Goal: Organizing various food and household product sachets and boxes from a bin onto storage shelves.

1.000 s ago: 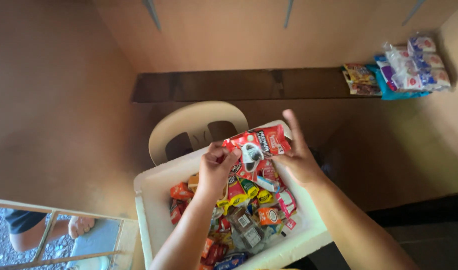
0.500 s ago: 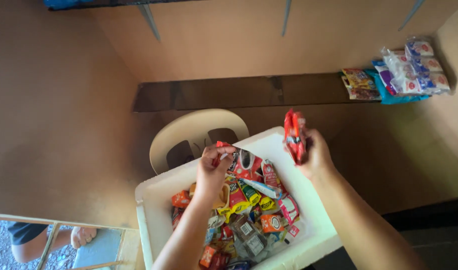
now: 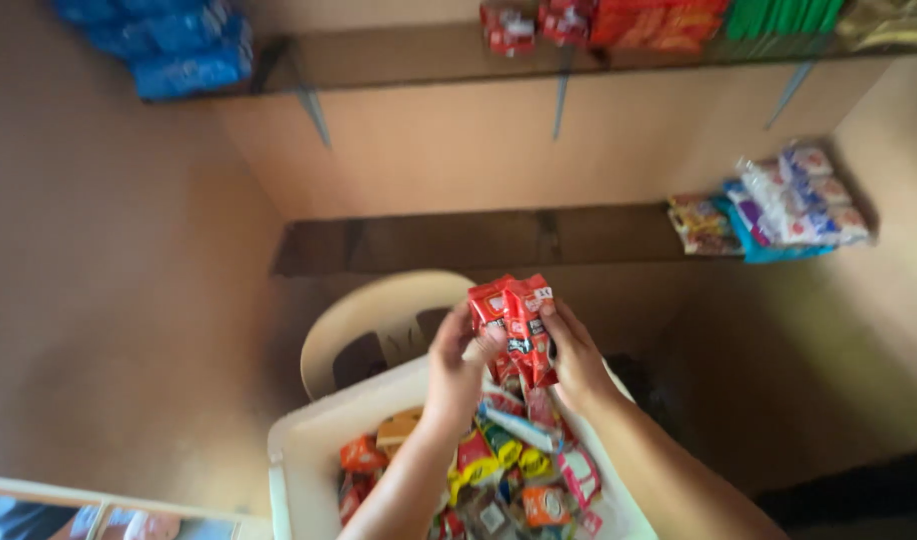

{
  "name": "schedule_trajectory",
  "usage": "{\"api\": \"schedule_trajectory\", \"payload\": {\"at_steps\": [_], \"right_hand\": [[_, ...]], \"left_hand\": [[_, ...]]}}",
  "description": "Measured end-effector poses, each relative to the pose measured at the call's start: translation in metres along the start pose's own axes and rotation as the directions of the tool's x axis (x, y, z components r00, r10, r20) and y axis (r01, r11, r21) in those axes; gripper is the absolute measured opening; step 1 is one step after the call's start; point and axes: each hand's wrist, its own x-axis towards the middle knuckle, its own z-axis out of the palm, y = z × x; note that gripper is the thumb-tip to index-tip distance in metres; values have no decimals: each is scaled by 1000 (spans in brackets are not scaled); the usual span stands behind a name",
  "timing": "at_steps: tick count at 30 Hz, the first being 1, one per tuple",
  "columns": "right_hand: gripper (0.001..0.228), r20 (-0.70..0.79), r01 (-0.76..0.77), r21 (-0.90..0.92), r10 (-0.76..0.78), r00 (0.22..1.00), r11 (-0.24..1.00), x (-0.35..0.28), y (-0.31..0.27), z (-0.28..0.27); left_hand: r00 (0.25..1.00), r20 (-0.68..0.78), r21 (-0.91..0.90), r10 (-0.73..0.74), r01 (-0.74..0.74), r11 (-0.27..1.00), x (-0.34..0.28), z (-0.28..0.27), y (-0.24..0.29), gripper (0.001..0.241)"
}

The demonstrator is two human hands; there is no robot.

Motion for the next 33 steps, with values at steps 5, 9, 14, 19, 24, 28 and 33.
{"api": "schedule_trajectory", "payload": {"at_steps": [5, 9, 14, 19, 24, 28, 33], "right_hand": [[46, -58, 85, -173, -97, 994, 981, 28, -21, -5], [43, -69, 68, -63, -73, 995, 996, 50, -72, 14], [42, -16, 259, -219, -269, 963, 941, 100, -176, 42], [30, 35, 423, -461, -460, 887, 780, 193, -278, 56], [25, 243, 507, -790, -582, 776, 345, 275, -355, 84], [33, 214, 388, -909, -625, 751, 154, 319, -375, 92], [43, 280, 187, -958, -565, 776, -218, 366, -371, 90]], "left_hand": [[999, -20, 70, -38, 40, 997, 31, 4, -14, 67], [995, 41, -50, 87, -85, 995, 76, 19, 8, 55], [972, 97, 100, 215, -224, 969, 150, 46, 71, 46], [937, 79, 42, 339, -343, 938, 248, 76, 118, 44], [922, 7, 32, 386, -386, 922, 352, 85, 128, 47], [910, -115, 264, 399, -359, 895, 398, 84, 142, 50], [925, -222, 512, 308, -159, 844, 426, 83, 140, 54]]}}
